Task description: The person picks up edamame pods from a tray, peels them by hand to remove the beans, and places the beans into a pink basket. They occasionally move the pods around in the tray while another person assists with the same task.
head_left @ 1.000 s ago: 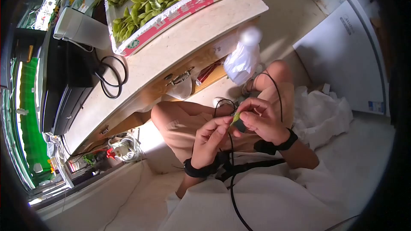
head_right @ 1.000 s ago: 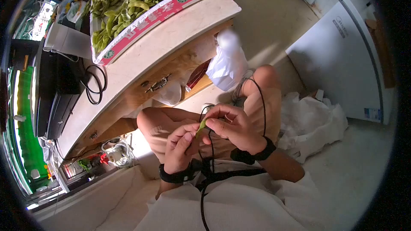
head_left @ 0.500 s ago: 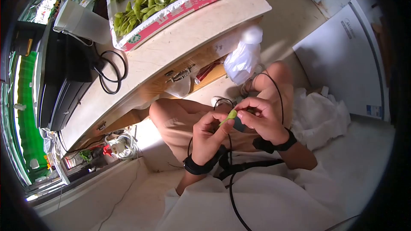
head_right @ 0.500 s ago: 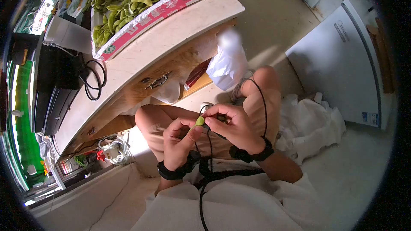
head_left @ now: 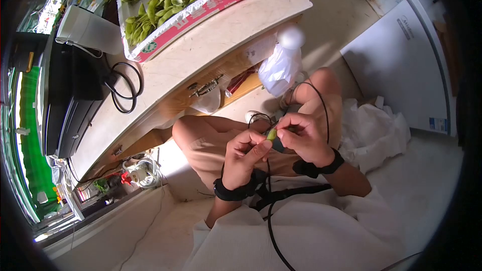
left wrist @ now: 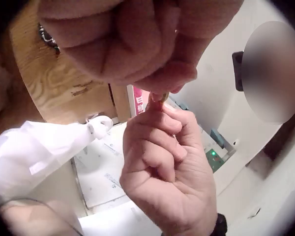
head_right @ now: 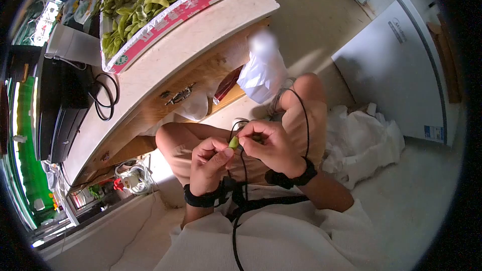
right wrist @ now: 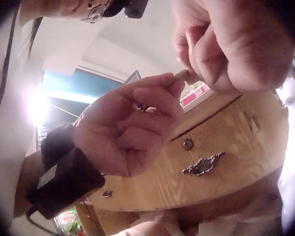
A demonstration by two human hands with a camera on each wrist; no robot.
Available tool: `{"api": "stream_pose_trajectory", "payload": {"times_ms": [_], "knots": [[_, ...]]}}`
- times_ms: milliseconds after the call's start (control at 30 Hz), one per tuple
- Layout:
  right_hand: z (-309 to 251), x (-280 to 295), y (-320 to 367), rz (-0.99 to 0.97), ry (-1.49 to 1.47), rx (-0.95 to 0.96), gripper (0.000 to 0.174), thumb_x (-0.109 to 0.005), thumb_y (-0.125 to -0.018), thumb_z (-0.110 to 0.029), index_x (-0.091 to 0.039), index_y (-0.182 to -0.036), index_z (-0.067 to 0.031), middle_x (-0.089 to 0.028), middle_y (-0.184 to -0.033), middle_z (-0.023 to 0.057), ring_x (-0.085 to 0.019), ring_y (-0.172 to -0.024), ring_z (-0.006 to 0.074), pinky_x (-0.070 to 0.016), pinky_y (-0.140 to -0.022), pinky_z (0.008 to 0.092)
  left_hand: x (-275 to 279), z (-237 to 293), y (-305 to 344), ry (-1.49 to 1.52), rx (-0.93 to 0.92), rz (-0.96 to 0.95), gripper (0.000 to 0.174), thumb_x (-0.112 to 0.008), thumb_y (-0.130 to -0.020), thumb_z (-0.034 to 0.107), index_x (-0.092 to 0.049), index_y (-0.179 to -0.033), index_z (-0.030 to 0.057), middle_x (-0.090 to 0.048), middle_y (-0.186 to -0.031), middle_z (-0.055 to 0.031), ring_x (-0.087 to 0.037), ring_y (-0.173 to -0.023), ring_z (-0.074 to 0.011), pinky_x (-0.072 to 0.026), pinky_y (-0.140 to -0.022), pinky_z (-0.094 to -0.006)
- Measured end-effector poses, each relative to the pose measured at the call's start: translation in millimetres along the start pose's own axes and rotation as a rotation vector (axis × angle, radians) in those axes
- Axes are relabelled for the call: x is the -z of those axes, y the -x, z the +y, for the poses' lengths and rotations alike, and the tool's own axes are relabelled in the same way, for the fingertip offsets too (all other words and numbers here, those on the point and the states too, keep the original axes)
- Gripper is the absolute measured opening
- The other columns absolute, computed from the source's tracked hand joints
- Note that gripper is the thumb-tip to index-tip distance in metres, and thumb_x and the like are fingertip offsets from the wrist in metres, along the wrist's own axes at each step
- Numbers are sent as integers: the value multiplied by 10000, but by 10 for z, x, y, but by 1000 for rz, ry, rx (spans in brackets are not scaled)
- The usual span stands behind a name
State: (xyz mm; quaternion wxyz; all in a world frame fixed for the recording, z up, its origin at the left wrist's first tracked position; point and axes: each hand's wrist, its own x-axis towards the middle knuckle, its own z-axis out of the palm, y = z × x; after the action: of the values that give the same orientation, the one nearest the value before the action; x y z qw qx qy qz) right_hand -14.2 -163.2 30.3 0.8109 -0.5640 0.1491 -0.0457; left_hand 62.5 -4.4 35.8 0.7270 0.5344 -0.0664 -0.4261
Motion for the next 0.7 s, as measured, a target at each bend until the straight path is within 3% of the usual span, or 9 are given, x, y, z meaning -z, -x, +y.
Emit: {"api": "stream_pose_trajectory", "payload": {"times_ms": [233, 300, 333, 367, 400, 433, 500, 633, 700], "knots": [[122, -52, 9, 41, -205, 18, 53, -565, -871, -47, -562, -846, 0, -544, -786, -33, -442, -669, -1, -373, -562, 161, 31, -76, -41, 261, 75, -83, 35, -612, -862, 31, -582, -878, 23, -581, -733, -7, -494, -625, -63, -381, -580, -187], [137, -26, 9, 78, -303, -122, 59, -569, -867, -51, -554, -830, -6, -543, -776, -37, -450, -670, 10, -377, -563, 168, -38, -61, -51, 279, 97, -87, 49, -623, -854, 26, -582, -882, 20, -588, -749, -10, -490, -622, -62, -382, -579, -187], [151, -20, -5, 80, -304, -121, 59, -569, -867, -51, -554, -830, -6, -543, -776, -37, -450, -670, 10, -377, -563, 168, -168, -34, -45, 6, -54, 72, 99, -647, -836, 32, -575, -901, 11, -596, -769, -29, -522, -644, -81, -404, -589, -194], [170, -15, -24, 121, -102, -35, 49, -573, -858, -45, -554, -832, -8, -542, -771, -36, -454, -666, 12, -381, -564, 172, -239, -21, -42, -268, -205, 229, 150, -671, -818, 39, -569, -920, 1, -604, -789, -49, -554, -666, -101, -426, -600, -201], [180, -13, -33, 161, 100, 51, 41, -578, -850, -38, -553, -834, -11, -542, -765, -34, -457, -662, 14, -384, -564, 176, -179, -35, -37, -570, -289, 261, 184, -701, -795, 39, -576, -921, -5, -619, -832, -47, -571, -708, -102, -450, -636, -217], [166, -16, -30, 161, 99, 52, 41, -578, -850, -38, -553, -834, -11, -542, -765, -34, -457, -662, 14, -384, -564, 176, -165, -33, -33, -571, -289, 261, 184, -701, -795, 39, -576, -921, -5, -619, -832, -47, -571, -708, -102, -450, -636, -217], [111, -27, -13, 127, 222, 59, 48, -593, -833, -35, -550, -836, -13, -545, -742, -26, -462, -657, 12, -388, -566, 177, -176, 8, -32, -970, -539, 249, 161, -699, -796, 40, -581, -896, -7, -620, -834, -40, -554, -713, -80, -442, -626, -213], [55, -52, 20, 94, 156, 53, 61, -580, -811, 19, -538, -827, -22, -513, -755, -41, -441, -661, -7, -363, -545, 161, -93, -71, -51, -837, -581, 178, 108, -667, -827, 48, -585, -870, -9, -619, -828, -34, -542, -708, -73, -435, -625, -212], [46, -61, 26, 63, 241, 117, 83, -586, -792, 21, -524, -818, -28, -505, -747, -42, -434, -650, -7, -357, -541, 159, -51, -137, -15, -461, -315, 165, 126, -654, -838, 62, -583, -915, -7, -621, -813, -58, -532, -691, -66, -425, -625, -199]]}}
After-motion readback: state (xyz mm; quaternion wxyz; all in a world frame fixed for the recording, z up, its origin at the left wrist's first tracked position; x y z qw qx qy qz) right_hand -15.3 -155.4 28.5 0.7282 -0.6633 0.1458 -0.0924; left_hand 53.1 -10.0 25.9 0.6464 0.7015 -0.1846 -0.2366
